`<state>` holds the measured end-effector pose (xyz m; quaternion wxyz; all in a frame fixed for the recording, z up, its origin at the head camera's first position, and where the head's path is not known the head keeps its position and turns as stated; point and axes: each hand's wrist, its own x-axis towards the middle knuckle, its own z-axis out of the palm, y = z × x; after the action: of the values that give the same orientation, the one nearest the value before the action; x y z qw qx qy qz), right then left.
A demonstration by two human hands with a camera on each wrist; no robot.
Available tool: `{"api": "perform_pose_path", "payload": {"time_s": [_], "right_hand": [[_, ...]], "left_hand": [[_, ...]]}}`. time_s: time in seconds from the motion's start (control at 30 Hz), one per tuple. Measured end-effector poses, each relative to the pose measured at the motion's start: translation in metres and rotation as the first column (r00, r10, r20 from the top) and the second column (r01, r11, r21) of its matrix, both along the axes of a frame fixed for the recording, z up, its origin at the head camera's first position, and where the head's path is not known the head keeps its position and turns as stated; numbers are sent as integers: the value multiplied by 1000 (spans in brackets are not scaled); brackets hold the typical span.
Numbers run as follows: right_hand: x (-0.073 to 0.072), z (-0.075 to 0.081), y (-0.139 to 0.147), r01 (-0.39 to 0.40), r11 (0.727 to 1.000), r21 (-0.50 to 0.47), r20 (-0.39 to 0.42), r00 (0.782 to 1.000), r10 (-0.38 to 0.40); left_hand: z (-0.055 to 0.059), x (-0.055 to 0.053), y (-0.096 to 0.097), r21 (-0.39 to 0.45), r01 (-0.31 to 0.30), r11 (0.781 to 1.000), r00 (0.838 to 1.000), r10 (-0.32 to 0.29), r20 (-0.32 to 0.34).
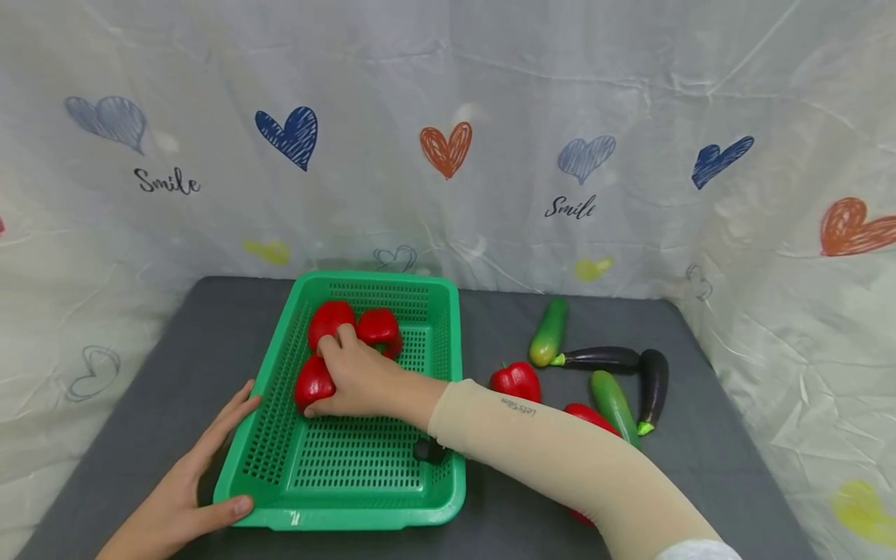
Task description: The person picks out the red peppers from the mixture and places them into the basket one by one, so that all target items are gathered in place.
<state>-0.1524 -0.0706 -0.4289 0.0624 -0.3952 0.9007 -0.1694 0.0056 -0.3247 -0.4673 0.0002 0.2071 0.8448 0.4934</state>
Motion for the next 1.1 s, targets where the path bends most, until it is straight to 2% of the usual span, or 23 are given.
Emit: {"api": "perform_pose_path", "payload": {"time_s": [0.27,0.73,0.97,1.1], "right_hand": [[-1,5,4,73,997,-34,102,992,-69],[-3,12,10,94,993,-73,137,987,-83],[-8,18,14,64,988,-142,189,981,-36],[-9,20,16,43,987,-155,189,982,-13]], "left_hand": [[1,-1,0,9,8,1000,1000,-8,11],[3,1,0,-8,3,1000,1000,-3,12],[3,1,0,5,11,1000,1000,-11,11],[4,1,0,13,15,1000,1000,-15,15]]}}
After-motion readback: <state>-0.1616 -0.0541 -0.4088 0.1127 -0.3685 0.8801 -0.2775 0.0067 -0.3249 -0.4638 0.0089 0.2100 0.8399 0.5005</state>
